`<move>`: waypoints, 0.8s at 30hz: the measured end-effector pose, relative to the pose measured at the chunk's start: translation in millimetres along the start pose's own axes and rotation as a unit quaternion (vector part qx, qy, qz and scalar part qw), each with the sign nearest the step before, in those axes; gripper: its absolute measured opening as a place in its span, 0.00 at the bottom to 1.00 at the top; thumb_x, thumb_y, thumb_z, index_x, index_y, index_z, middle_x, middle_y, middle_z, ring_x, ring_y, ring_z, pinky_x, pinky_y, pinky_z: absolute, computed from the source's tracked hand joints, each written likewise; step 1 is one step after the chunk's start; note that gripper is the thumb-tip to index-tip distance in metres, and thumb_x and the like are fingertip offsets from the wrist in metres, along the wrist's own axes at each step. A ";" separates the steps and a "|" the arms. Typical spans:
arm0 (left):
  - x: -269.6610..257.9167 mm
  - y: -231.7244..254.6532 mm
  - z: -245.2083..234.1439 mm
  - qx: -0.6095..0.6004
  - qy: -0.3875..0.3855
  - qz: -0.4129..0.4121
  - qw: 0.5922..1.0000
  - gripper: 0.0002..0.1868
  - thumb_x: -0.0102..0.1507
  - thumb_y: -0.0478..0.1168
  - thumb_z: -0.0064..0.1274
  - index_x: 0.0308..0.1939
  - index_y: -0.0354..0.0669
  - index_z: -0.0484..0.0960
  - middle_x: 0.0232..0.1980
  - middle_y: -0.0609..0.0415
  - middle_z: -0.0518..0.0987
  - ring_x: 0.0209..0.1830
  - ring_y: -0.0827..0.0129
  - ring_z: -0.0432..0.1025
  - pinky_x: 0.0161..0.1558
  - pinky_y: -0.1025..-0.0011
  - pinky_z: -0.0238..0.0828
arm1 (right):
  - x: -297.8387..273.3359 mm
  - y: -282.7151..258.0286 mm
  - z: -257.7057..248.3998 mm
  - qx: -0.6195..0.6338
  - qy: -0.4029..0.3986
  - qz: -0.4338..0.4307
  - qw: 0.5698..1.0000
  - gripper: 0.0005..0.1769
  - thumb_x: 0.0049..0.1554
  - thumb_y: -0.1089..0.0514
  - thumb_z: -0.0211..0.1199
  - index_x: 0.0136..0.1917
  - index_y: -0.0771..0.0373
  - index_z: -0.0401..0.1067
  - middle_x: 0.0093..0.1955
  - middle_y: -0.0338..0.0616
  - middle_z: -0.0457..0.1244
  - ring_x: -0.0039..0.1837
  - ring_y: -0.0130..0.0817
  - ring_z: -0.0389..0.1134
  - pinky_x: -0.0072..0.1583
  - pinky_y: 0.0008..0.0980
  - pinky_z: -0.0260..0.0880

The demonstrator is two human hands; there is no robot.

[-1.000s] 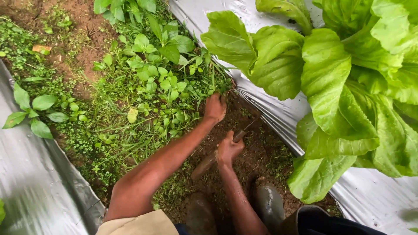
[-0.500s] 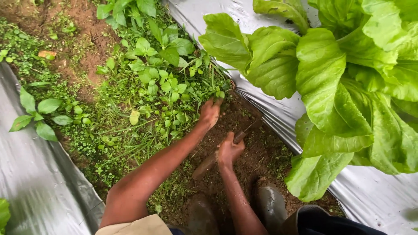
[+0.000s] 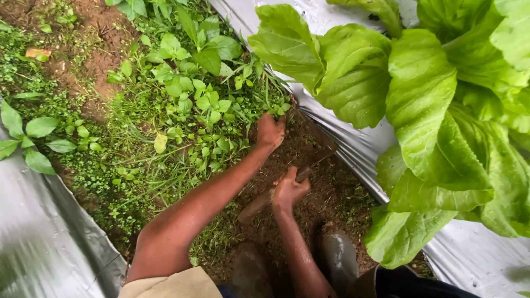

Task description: The person uses a small hand hoe to loosen soil and remove weeds from a narrow row between plastic mulch beds. They repeatedly pull up the loosened weeds by hand and discard them while working along the bed.

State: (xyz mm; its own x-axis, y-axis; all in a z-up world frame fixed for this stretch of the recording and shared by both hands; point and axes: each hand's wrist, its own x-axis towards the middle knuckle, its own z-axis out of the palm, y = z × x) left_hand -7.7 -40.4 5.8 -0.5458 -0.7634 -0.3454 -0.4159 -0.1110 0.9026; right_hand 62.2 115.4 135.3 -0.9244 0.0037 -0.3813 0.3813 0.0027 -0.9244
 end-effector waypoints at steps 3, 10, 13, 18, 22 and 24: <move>0.6 -11.6 0.1 0.006 -0.008 0.026 1.000 0.15 0.75 0.39 0.49 0.42 0.26 0.81 0.18 0.47 0.75 0.13 0.69 0.70 0.22 0.61 0.73 | 10.6 12.9 2.5 -0.007 0.008 0.001 1.000 0.19 0.59 0.63 0.56 0.27 0.59 0.66 0.19 0.45 0.58 0.22 0.31 0.59 0.32 0.38 0.65; -33.7 7.3 -5.3 0.056 -0.036 0.029 0.997 0.20 0.73 0.36 0.49 0.62 0.20 0.75 0.24 0.42 0.77 0.18 0.70 0.71 0.24 0.60 0.63 | 16.0 14.6 -0.3 0.017 -0.018 0.002 1.000 0.20 0.62 0.62 0.55 0.27 0.59 0.67 0.19 0.44 0.58 0.23 0.30 0.59 0.32 0.38 0.66; -41.4 -3.9 -8.9 0.047 -0.057 0.023 0.997 0.20 0.74 0.35 0.48 0.66 0.23 0.74 0.31 0.36 0.80 0.24 0.60 0.78 0.25 0.59 0.68 | 14.5 9.5 0.2 -0.001 -0.015 0.002 1.000 0.21 0.62 0.62 0.55 0.26 0.58 0.67 0.19 0.43 0.58 0.22 0.29 0.59 0.32 0.35 0.65; -78.2 10.3 -33.9 0.029 -0.102 -0.008 0.994 0.23 0.76 0.37 0.42 0.74 0.27 0.68 0.40 0.33 0.82 0.33 0.60 0.81 0.36 0.50 0.77 | 17.4 17.6 -2.8 0.011 -0.003 0.006 1.000 0.21 0.59 0.62 0.56 0.24 0.59 0.67 0.17 0.45 0.57 0.21 0.30 0.58 0.31 0.36 0.63; -69.7 22.3 -43.1 0.078 -0.102 0.008 0.992 0.17 0.76 0.36 0.40 0.68 0.33 0.73 0.40 0.39 0.83 0.38 0.56 0.82 0.42 0.46 0.82 | 4.0 9.8 -1.2 0.023 0.008 0.015 1.000 0.20 0.58 0.62 0.57 0.25 0.58 0.67 0.18 0.43 0.57 0.22 0.30 0.58 0.31 0.35 0.64; -64.2 28.5 -37.9 0.067 -0.089 0.012 0.994 0.28 0.79 0.50 0.40 0.75 0.30 0.66 0.38 0.37 0.84 0.32 0.58 0.80 0.36 0.45 0.80 | -3.8 0.5 -4.1 0.006 0.020 0.010 1.000 0.17 0.57 0.61 0.57 0.26 0.58 0.67 0.19 0.43 0.57 0.22 0.30 0.58 0.32 0.37 0.64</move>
State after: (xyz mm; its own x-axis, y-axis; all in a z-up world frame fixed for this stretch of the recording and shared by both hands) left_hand 43.1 -18.7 63.4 -0.6718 -0.6385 -0.3756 -0.4885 0.0007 0.8726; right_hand 66.0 119.4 136.3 -0.9155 0.0427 -0.3999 0.3999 -0.0093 -0.9165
